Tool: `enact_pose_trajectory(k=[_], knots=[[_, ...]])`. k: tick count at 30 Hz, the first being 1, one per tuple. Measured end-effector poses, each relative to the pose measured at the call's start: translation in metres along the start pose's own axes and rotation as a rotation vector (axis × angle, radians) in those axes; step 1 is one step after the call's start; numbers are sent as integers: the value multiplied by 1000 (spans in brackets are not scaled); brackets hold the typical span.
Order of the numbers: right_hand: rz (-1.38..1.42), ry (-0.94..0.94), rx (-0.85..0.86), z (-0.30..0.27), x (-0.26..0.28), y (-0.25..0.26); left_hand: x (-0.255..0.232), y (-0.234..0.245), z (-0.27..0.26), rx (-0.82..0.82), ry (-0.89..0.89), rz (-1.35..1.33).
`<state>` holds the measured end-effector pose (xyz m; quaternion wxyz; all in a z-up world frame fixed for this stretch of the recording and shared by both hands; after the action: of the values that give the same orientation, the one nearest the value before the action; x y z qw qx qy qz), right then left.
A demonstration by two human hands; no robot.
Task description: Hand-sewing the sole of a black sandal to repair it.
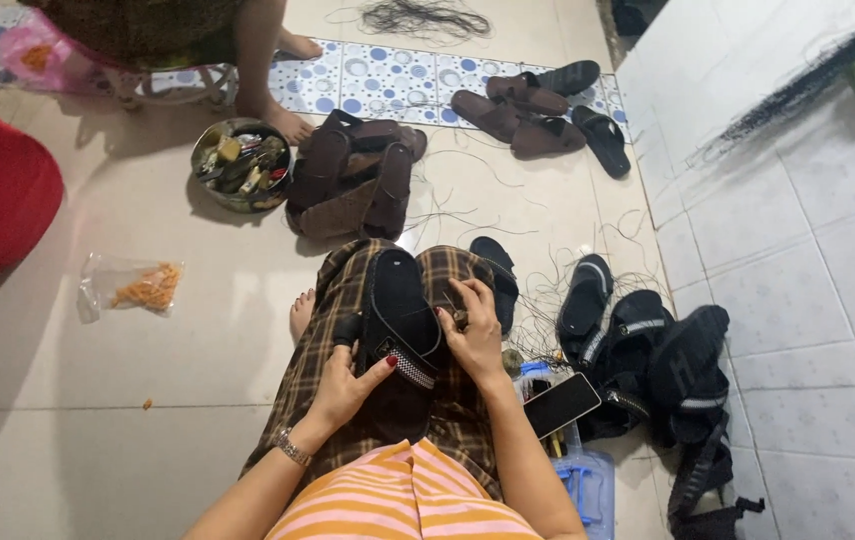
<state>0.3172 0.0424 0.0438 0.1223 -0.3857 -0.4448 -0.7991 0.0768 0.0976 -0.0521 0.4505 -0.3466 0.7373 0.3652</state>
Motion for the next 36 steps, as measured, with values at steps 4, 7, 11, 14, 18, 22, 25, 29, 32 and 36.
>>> enact_pose_trajectory(k=[4,7,11,14,18,22,25,29,32,36], knots=[[-7,2,8,0,-4,-3,-8,0,-4,-24,-54,23],[-8,-1,16,0,-5,-3,-14,3,-6,-30,-57,11],[-15,-14,22,1,-5,-3,-14,4,-7,-33,-70,4],[-17,-9,22,1,-6,-4,-16,3,-7,-36,-82,12],[-16,2,19,1,-2,-2,1,-2,-1,-38,-75,-4],[-15,-1,17,0,-6,-3,-1,0,-2,-35,-83,1],[-7,-1,18,0,-6,-3,-1,-2,-2,-22,-85,-8],[-7,6,7,0,-6,-2,-4,1,-3,-24,-90,6],[1,22,-3,0,-3,-1,-3,1,-3,-28,-102,-5],[4,25,-9,0,-7,-2,-9,0,-5,-23,-113,-25]])
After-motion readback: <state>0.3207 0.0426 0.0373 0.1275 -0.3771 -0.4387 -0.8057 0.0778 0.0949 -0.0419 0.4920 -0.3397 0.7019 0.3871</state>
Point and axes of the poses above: each hand's wrist, its own z-axis towards the middle knuckle, its own y-axis out of the back of the hand, x = y × z, the point moved 5 cm from there along z, towards the middle knuckle, and after that the axes turned 1 degree about -x, right-handed, at the moved point
